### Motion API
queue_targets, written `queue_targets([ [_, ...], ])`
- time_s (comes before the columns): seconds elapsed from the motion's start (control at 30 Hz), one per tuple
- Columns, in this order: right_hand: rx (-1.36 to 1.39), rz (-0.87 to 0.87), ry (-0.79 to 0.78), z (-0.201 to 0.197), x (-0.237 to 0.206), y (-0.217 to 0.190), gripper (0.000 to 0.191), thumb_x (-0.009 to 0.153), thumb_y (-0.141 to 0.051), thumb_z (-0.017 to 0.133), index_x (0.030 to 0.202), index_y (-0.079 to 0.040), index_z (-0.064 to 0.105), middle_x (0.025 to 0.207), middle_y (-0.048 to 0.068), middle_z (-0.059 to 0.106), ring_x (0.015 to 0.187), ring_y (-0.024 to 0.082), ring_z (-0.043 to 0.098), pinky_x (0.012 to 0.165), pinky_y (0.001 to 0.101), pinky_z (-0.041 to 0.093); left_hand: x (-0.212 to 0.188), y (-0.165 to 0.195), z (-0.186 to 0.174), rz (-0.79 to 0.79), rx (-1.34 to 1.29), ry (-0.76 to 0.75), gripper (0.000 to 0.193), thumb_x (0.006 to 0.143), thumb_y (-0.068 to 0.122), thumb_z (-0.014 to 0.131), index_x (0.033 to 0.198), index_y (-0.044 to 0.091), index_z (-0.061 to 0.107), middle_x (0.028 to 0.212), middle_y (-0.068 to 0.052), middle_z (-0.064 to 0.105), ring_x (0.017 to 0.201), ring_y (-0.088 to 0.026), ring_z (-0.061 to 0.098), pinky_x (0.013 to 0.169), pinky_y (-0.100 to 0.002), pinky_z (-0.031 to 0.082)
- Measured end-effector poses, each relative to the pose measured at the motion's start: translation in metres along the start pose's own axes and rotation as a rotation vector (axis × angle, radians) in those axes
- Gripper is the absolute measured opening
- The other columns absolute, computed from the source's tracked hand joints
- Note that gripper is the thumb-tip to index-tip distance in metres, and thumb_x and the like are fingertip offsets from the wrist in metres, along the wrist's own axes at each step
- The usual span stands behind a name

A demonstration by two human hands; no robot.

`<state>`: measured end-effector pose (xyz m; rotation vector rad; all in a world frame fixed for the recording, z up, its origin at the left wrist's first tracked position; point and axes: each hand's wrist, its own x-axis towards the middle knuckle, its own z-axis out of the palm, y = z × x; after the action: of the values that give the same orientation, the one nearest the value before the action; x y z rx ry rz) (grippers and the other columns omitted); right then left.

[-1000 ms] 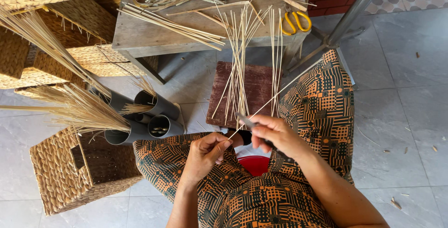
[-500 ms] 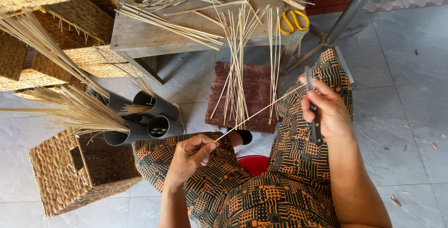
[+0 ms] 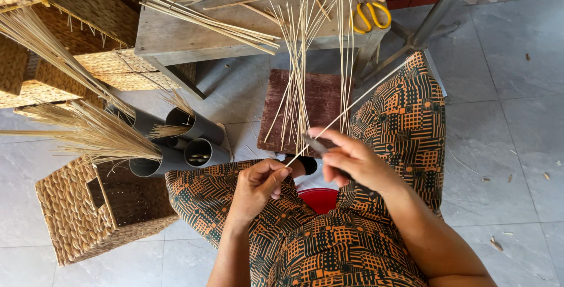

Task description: The person sits on a chair and shaves thin bamboo sticks with a small knife, drawing the blade along each stick to split and smooth it into skewers, then sets finished sticks on a pile on the wooden block in front of them and picks up the next stick.

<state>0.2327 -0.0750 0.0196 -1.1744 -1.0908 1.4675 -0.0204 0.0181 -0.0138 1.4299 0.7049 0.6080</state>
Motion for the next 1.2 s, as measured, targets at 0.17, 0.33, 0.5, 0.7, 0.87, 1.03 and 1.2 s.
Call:
queue_targets([
  [0.17, 0.013, 0.024, -0.022, 0.016, 0.008, 0.012, 0.043, 0.103, -0.010, 0.052, 0.146, -0.006, 0.050, 0.075, 0.006, 0.069, 0.051, 0.008, 0.058, 0.047, 0.0209, 0.048, -0.003, 0.008, 0.010, -0.019, 0.038, 0.007, 0.015, 0.098, 0.014, 0.067, 0.105, 0.002, 0.075, 0.072, 0.002, 0.068, 0.063, -0.003, 0.061, 0.052, -0.020, 0.051],
  [0.33, 0.037, 0.012, 0.000, 0.013, 0.006, 0.018, 0.039, 0.103, -0.010, 0.054, 0.141, -0.003, 0.055, 0.077, 0.006, 0.069, 0.053, 0.007, 0.057, 0.048, 0.0214, 0.048, -0.002, 0.011, 0.021, 0.016, -0.013, 0.048, 0.017, 0.097, 0.015, 0.067, 0.108, 0.003, 0.074, 0.086, 0.001, 0.074, 0.069, -0.001, 0.062, 0.054, -0.018, 0.052],
  [0.5, 0.102, -0.069, 0.057, 0.003, 0.002, 0.016, 0.037, 0.102, -0.010, 0.055, 0.138, -0.003, 0.060, 0.073, 0.006, 0.067, 0.053, 0.008, 0.056, 0.047, 0.0220, 0.047, -0.001, 0.010, 0.022, -0.016, -0.054, 0.057, 0.015, 0.098, 0.014, 0.068, 0.101, 0.002, 0.075, 0.082, 0.001, 0.074, 0.062, -0.001, 0.058, 0.049, -0.018, 0.047],
  [0.7, 0.196, -0.098, 0.152, -0.013, -0.005, 0.010, 0.031, 0.105, -0.010, 0.056, 0.132, 0.003, 0.063, 0.074, 0.009, 0.067, 0.054, 0.011, 0.055, 0.047, 0.0231, 0.044, -0.004, 0.010, 0.013, -0.002, -0.009, 0.032, 0.013, 0.099, 0.014, 0.068, 0.100, 0.003, 0.076, 0.066, 0.002, 0.064, 0.053, -0.001, 0.052, 0.046, -0.018, 0.042],
  [0.87, 0.193, -0.158, 0.245, -0.030, -0.014, 0.007, 0.036, 0.104, -0.009, 0.055, 0.137, 0.001, 0.062, 0.073, 0.008, 0.065, 0.054, 0.010, 0.053, 0.049, 0.0221, 0.042, -0.005, 0.009, 0.006, -0.022, 0.003, 0.017, 0.012, 0.099, 0.013, 0.068, 0.099, 0.003, 0.075, 0.064, 0.003, 0.062, 0.053, -0.001, 0.051, 0.046, -0.019, 0.040],
  [1.03, 0.275, -0.232, 0.405, -0.060, -0.025, 0.007, 0.036, 0.105, -0.009, 0.056, 0.139, -0.001, 0.061, 0.075, 0.007, 0.064, 0.055, 0.011, 0.054, 0.049, 0.0232, 0.044, -0.008, 0.012, -0.007, -0.014, 0.067, 0.022, 0.012, 0.098, 0.012, 0.068, 0.100, 0.003, 0.076, 0.064, 0.002, 0.064, 0.054, -0.002, 0.054, 0.047, -0.019, 0.043],
  [1.2, 0.410, -0.410, 0.592, -0.087, -0.037, -0.001, 0.036, 0.110, -0.011, 0.056, 0.146, -0.004, 0.058, 0.082, 0.007, 0.065, 0.060, 0.012, 0.058, 0.053, 0.0248, 0.047, -0.008, 0.014, -0.010, -0.037, 0.105, 0.106, 0.013, 0.097, 0.012, 0.069, 0.101, 0.003, 0.076, 0.065, 0.002, 0.065, 0.053, -0.002, 0.055, 0.047, -0.018, 0.045],
])
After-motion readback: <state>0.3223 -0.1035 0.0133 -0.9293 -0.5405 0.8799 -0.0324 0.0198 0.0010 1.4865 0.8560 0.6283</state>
